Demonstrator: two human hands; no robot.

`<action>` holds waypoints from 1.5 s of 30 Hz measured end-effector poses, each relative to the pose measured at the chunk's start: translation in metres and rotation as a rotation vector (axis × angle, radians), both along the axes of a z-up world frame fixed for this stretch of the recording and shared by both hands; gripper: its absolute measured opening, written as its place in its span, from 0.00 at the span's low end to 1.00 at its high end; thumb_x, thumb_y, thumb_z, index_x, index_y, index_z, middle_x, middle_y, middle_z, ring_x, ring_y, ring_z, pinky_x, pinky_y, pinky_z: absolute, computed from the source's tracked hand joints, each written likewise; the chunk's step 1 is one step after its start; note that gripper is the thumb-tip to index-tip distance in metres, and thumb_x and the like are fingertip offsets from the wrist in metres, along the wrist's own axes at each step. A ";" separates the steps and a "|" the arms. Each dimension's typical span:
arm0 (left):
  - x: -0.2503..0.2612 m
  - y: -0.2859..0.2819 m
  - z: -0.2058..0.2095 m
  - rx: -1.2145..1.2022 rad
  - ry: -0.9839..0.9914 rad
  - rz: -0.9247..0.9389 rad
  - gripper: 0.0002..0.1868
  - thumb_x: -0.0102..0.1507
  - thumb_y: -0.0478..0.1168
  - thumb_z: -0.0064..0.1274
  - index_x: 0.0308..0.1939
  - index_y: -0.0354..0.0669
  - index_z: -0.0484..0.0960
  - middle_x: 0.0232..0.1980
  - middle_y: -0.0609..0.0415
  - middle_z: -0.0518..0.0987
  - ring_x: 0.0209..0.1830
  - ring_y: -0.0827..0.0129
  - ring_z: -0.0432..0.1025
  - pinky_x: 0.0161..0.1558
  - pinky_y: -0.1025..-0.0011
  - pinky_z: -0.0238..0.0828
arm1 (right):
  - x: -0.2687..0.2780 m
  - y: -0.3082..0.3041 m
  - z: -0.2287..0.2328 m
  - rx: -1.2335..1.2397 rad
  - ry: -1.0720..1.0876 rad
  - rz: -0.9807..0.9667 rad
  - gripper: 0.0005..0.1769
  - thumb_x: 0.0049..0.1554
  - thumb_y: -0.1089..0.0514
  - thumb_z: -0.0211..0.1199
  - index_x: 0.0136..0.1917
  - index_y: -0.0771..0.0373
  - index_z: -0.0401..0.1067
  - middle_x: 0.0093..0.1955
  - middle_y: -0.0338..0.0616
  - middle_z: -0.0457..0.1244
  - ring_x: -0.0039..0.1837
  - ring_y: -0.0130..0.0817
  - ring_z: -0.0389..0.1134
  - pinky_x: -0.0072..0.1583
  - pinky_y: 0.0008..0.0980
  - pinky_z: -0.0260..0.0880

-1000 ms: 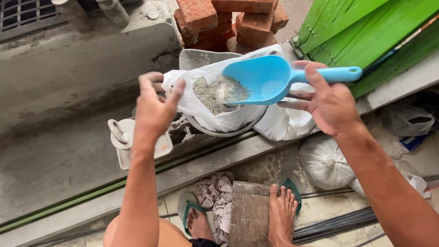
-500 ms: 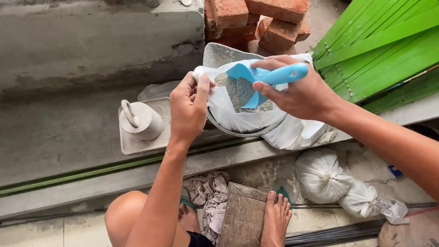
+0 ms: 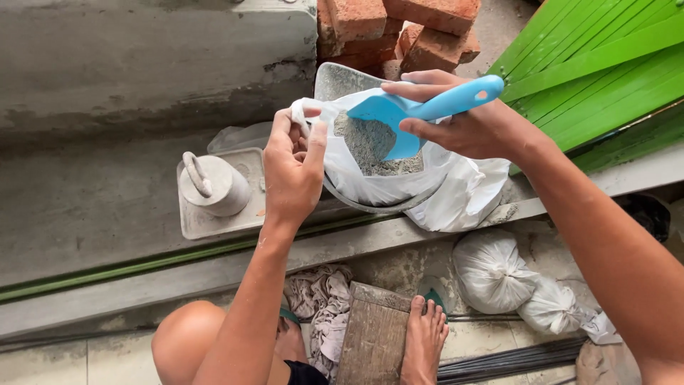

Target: Transferring grey powder from one plastic bag to another using a blue plastic scoop

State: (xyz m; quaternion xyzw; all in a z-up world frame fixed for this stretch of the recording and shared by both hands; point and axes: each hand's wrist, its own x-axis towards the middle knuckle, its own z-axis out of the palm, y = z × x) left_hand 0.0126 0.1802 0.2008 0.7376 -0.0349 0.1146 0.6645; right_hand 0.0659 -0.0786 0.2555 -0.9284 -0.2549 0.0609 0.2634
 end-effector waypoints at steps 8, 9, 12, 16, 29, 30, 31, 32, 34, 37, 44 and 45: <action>0.008 0.016 0.003 0.294 0.442 -0.019 0.33 0.57 0.74 0.42 0.40 0.49 0.66 0.36 0.61 0.70 0.33 0.73 0.67 0.39 0.70 0.67 | 0.007 -0.004 0.008 -0.143 -0.206 0.272 0.29 0.60 0.51 0.66 0.75 0.41 0.68 0.77 0.58 0.59 0.72 0.53 0.65 0.68 0.49 0.62; 0.007 0.014 0.005 0.290 0.442 -0.022 0.33 0.57 0.74 0.42 0.40 0.49 0.66 0.36 0.61 0.70 0.33 0.73 0.67 0.39 0.70 0.67 | 0.004 0.001 0.007 -0.148 -0.205 0.271 0.29 0.60 0.51 0.66 0.75 0.41 0.68 0.77 0.58 0.59 0.72 0.53 0.65 0.68 0.49 0.62; 0.004 0.007 0.008 0.445 0.499 -0.154 0.33 0.58 0.75 0.38 0.29 0.49 0.70 0.29 0.58 0.75 0.30 0.68 0.66 0.35 0.66 0.60 | 0.000 0.013 -0.002 -0.178 -0.134 0.277 0.36 0.55 0.55 0.69 0.75 0.42 0.66 0.80 0.49 0.56 0.71 0.48 0.66 0.65 0.52 0.65; 0.007 -0.001 -0.014 0.458 0.371 -0.170 0.21 0.64 0.59 0.48 0.26 0.51 0.72 0.24 0.60 0.72 0.27 0.71 0.66 0.33 0.64 0.61 | 0.000 0.015 -0.028 -0.171 -0.119 0.256 0.31 0.61 0.45 0.63 0.77 0.42 0.64 0.78 0.62 0.55 0.71 0.59 0.63 0.66 0.54 0.61; 0.009 0.006 -0.024 0.255 0.230 -0.193 0.17 0.61 0.41 0.44 0.18 0.50 0.59 0.20 0.66 0.59 0.23 0.74 0.50 0.28 0.68 0.49 | 0.004 -0.019 0.013 -0.192 -0.142 0.207 0.29 0.63 0.52 0.61 0.76 0.39 0.67 0.76 0.60 0.55 0.66 0.57 0.64 0.63 0.54 0.61; 0.009 0.005 -0.024 0.254 0.229 -0.199 0.17 0.61 0.41 0.44 0.18 0.50 0.59 0.20 0.66 0.59 0.23 0.74 0.50 0.28 0.68 0.49 | 0.004 -0.018 0.008 -0.194 -0.142 0.201 0.29 0.63 0.52 0.61 0.76 0.39 0.67 0.76 0.60 0.55 0.66 0.57 0.64 0.63 0.54 0.61; 0.008 0.004 -0.024 0.231 0.197 -0.213 0.18 0.62 0.40 0.44 0.18 0.49 0.58 0.21 0.66 0.60 0.22 0.75 0.51 0.27 0.68 0.49 | 0.004 -0.017 0.003 -0.218 -0.093 0.187 0.29 0.62 0.50 0.61 0.76 0.37 0.66 0.77 0.60 0.53 0.67 0.57 0.64 0.63 0.53 0.62; 0.008 0.005 -0.024 0.210 0.166 -0.224 0.19 0.63 0.39 0.44 0.18 0.49 0.58 0.22 0.66 0.62 0.22 0.76 0.53 0.27 0.69 0.49 | 0.005 -0.015 -0.003 -0.239 -0.045 0.175 0.29 0.62 0.48 0.61 0.76 0.34 0.66 0.79 0.60 0.51 0.68 0.56 0.64 0.64 0.53 0.62; 0.008 0.003 -0.025 0.204 0.125 -0.238 0.18 0.63 0.39 0.44 0.19 0.49 0.59 0.22 0.66 0.62 0.22 0.76 0.53 0.27 0.69 0.50 | 0.008 -0.018 -0.008 -0.216 -0.074 0.183 0.28 0.62 0.49 0.61 0.75 0.36 0.66 0.78 0.60 0.52 0.69 0.56 0.63 0.66 0.52 0.61; 0.008 0.001 -0.027 0.176 0.084 -0.239 0.18 0.63 0.39 0.45 0.19 0.48 0.61 0.24 0.65 0.65 0.21 0.75 0.55 0.26 0.70 0.51 | 0.015 -0.026 -0.012 -0.172 -0.171 0.251 0.28 0.64 0.53 0.61 0.76 0.41 0.67 0.77 0.63 0.52 0.72 0.59 0.60 0.69 0.52 0.59; 0.009 -0.001 -0.020 0.225 0.156 -0.133 0.24 0.67 0.55 0.50 0.26 0.50 0.58 0.21 0.65 0.56 0.22 0.78 0.49 0.26 0.73 0.50 | 0.010 -0.015 -0.021 -0.133 -0.134 0.203 0.29 0.58 0.58 0.66 0.71 0.37 0.70 0.83 0.65 0.45 0.76 0.65 0.55 0.69 0.63 0.65; 0.010 -0.002 -0.022 0.225 0.151 -0.138 0.24 0.67 0.55 0.50 0.26 0.50 0.58 0.21 0.65 0.56 0.22 0.78 0.49 0.26 0.73 0.50 | 0.008 -0.013 -0.024 -0.134 -0.138 0.198 0.29 0.58 0.58 0.66 0.71 0.37 0.70 0.83 0.65 0.45 0.76 0.65 0.55 0.69 0.63 0.65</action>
